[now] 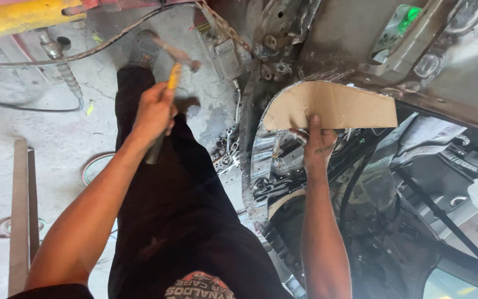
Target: The person holds a piece of cardboard against the exposed body panel of a car on a lift, trims the cardboard with shears to match the panel contour, and taps the panel with a hammer. They then pick up a cutting torch and ignite it, cutting along the panel edge.
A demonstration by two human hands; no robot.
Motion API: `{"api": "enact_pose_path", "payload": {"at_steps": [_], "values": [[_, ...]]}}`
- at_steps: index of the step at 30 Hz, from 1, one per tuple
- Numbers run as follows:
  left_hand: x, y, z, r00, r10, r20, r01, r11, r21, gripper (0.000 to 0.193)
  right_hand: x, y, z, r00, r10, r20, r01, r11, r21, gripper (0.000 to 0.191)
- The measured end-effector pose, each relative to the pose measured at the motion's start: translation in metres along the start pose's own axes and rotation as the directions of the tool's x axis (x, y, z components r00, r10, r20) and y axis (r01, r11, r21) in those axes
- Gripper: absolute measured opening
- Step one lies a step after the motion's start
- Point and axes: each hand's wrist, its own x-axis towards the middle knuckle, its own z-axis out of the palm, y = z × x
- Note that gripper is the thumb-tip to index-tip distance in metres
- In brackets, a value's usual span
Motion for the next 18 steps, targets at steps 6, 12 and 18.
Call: {"api": "enact_pose_path", "payload": {"at_steps": [6,12,18], "values": [[0.003,-0.051,-0.057,0.967,-0.127,-0.223,0.144,0.988,0.063,0.028,0.001,-0.002,0.001,0.999,0.025,-0.023,-0.024,1.0,0.016,0.041],[0.008,-0.062,-0.089,0.942,-0.065,-0.329,0.111,0.987,0.12,0.028,-0.001,-0.004,0.002,1.0,0.018,-0.02,-0.018,1.0,-0.018,0.042],[0.005,-0.052,-0.093,0.93,-0.171,-0.324,0.208,0.975,0.083,0.027,-0.002,-0.007,0.004,0.999,0.051,-0.019,-0.052,0.998,-0.027,0.043]]}}
